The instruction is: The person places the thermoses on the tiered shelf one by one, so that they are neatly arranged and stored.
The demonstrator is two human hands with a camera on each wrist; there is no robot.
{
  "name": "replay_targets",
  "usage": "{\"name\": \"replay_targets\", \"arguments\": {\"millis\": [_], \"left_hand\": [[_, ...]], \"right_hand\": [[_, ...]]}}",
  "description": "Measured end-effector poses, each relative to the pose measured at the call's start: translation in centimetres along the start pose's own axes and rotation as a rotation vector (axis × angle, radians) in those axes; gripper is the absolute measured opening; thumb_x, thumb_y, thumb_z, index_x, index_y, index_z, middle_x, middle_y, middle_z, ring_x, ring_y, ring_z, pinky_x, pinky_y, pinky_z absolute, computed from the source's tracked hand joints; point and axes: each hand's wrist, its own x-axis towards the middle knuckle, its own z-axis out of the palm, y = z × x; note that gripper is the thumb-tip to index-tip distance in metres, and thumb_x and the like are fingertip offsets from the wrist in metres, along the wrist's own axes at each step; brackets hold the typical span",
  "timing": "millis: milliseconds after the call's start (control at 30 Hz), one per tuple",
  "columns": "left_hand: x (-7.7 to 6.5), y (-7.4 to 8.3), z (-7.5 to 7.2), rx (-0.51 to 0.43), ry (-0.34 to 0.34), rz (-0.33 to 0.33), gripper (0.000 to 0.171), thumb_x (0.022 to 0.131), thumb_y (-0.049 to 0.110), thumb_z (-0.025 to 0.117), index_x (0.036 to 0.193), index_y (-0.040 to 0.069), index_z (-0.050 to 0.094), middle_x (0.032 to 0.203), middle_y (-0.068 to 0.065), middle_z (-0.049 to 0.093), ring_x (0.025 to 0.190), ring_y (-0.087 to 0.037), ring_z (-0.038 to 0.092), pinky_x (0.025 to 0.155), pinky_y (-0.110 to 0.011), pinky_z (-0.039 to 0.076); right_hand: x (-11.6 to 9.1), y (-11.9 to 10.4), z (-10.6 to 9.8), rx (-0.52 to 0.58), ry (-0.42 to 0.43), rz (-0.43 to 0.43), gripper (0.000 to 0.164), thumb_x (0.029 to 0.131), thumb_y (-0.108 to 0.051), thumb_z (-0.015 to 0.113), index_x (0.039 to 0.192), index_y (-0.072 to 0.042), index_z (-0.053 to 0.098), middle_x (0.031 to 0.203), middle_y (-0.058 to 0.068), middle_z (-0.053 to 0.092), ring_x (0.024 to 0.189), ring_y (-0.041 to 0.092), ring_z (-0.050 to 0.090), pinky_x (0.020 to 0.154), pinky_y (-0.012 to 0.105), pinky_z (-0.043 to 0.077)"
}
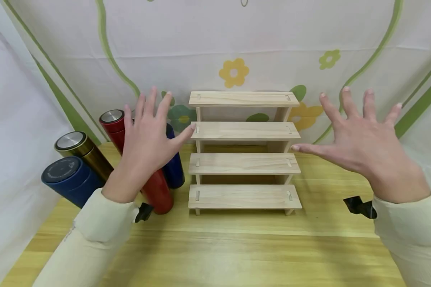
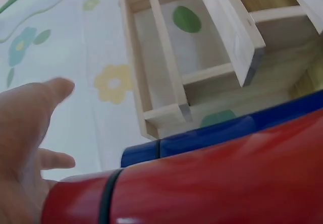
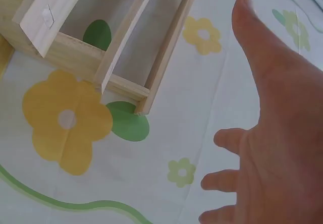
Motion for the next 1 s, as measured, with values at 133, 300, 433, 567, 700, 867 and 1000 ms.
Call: {"name": "replay_targets", "arguments": {"millis": [133, 300, 433, 567, 700, 867, 1000], "left_hand": [[-1.5, -0.2, -0.7, -0.139, 0.186, 0.049, 0.072, 0.102, 0.048, 0.07, 0.158, 0.008, 0.051, 0.172, -0.019, 0.039, 0.16, -0.043, 0.035, 0.132, -0.07, 0.019], [-4.1, -1.0, -1.2, -0.294, 0.445, 0.063, 0.057, 0.097, 0.032, 0.079, 0.143, 0.002, 0.065, 0.156, -0.02, 0.058, 0.148, -0.04, 0.05, 0.124, -0.064, 0.038], [-5.8, -2.2, -1.2, -0.395, 0.601, 0.039, 0.052, 0.092, 0.024, 0.085, 0.137, 0.001, 0.069, 0.148, -0.017, 0.064, 0.143, -0.032, 0.056, 0.118, -0.057, 0.046], [-7.1, -3.3, -0.7, -0.461, 0.617, -0.031, 0.057, 0.086, 0.019, 0.09, 0.137, 0.005, 0.07, 0.146, -0.012, 0.066, 0.138, -0.023, 0.057, 0.116, -0.033, 0.046], [-8.0, -4.2, 0.6, -0.506, 0.568, -0.091, 0.065, 0.081, 0.017, 0.094, 0.141, 0.008, 0.069, 0.146, -0.009, 0.065, 0.13, -0.007, 0.054, 0.107, -0.014, 0.041], [-8.8, -4.7, 2.1, -0.54, 0.516, -0.146, 0.071, 0.081, 0.021, 0.095, 0.144, 0.009, 0.064, 0.146, -0.007, 0.063, 0.126, 0.0, 0.052, 0.105, -0.013, 0.044], [-9.4, -4.7, 2.8, -0.583, 0.48, -0.193, 0.072, 0.082, 0.021, 0.095, 0.146, 0.011, 0.063, 0.144, -0.001, 0.063, 0.126, -0.003, 0.056, 0.101, -0.011, 0.048]], "right_hand": [[-0.5, 0.1, 0.5, 0.056, 0.058, -0.048, 0.116, 0.093, -0.086, 0.054, 0.175, -0.022, 0.002, 0.179, 0.027, -0.005, 0.161, 0.062, 0.001, 0.119, 0.089, 0.005], [-1.2, 0.2, 2.1, 0.196, 0.159, -0.066, 0.104, 0.098, -0.072, 0.064, 0.174, -0.017, 0.019, 0.177, 0.028, 0.02, 0.154, 0.061, 0.03, 0.109, 0.084, 0.033], [-1.5, 0.2, 4.1, 0.334, 0.23, -0.07, 0.095, 0.098, -0.061, 0.071, 0.171, -0.017, 0.03, 0.173, 0.024, 0.035, 0.152, 0.056, 0.038, 0.104, 0.083, 0.038], [-1.6, 0.2, 6.3, 0.449, 0.274, -0.086, 0.087, 0.098, -0.05, 0.077, 0.167, -0.013, 0.038, 0.168, 0.024, 0.043, 0.142, 0.054, 0.048, 0.106, 0.078, 0.041], [-1.6, 0.0, 8.2, 0.53, 0.295, -0.074, 0.083, 0.098, -0.044, 0.078, 0.165, -0.009, 0.042, 0.16, 0.026, 0.051, 0.127, 0.05, 0.058, 0.1, 0.07, 0.048], [-1.6, -0.5, 10.0, 0.653, 0.261, -0.044, 0.081, 0.1, -0.043, 0.078, 0.165, -0.009, 0.042, 0.159, 0.024, 0.053, 0.139, 0.045, 0.054, 0.1, 0.068, 0.053], [-1.5, -0.9, 11.4, 0.734, 0.222, -0.01, 0.079, 0.101, -0.045, 0.076, 0.164, -0.01, 0.043, 0.161, 0.022, 0.051, 0.143, 0.045, 0.052, 0.101, 0.068, 0.055]]}}
